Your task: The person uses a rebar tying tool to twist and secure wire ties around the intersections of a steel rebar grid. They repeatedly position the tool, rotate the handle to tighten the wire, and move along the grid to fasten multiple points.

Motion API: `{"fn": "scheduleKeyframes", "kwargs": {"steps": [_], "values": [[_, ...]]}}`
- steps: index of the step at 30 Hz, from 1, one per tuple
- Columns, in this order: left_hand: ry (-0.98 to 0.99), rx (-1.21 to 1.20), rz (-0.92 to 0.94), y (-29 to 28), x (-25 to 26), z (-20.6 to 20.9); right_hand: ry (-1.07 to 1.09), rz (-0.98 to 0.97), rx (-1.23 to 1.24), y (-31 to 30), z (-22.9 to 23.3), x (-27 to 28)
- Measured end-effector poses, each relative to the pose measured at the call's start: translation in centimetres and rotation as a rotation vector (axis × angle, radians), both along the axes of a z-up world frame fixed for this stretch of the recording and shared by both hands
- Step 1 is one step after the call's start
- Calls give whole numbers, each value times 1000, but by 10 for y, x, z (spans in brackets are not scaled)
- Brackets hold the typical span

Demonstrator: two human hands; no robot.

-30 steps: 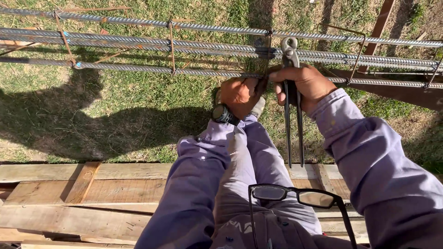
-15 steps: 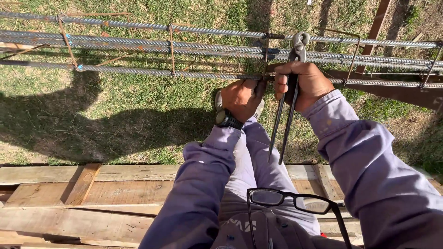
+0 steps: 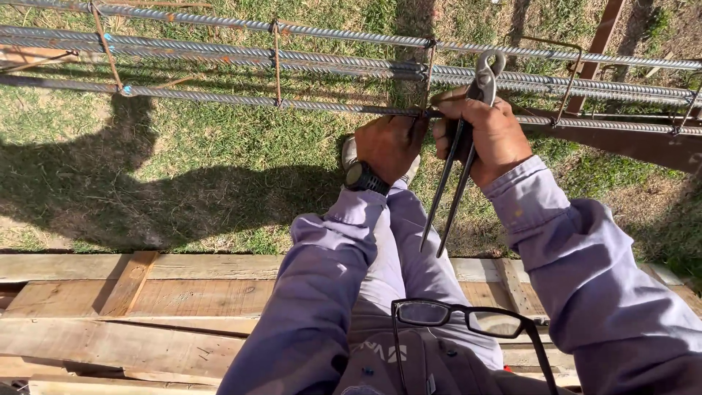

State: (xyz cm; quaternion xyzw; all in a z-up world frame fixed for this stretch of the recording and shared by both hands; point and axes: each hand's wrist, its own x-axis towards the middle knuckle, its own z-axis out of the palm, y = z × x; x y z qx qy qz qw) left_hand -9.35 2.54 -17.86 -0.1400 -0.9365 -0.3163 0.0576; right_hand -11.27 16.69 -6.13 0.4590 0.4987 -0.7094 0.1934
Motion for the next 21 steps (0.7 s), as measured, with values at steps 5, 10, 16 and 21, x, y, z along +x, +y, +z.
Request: {"fn": "scheduleKeyframes", "kwargs": {"steps": [5,10,16,21], "values": [[-236,-9,55,8,12,15,56,28,114,-7,-9,11],[-585,24,30,14,11,20,-23,-51,90,-8,-25,4],[-635,59,56,11,4,35,-149,-14,-8,-7,-20,-2],[-520,308,67,7,17,25,-50,190,81,-6,-35,11]]}}
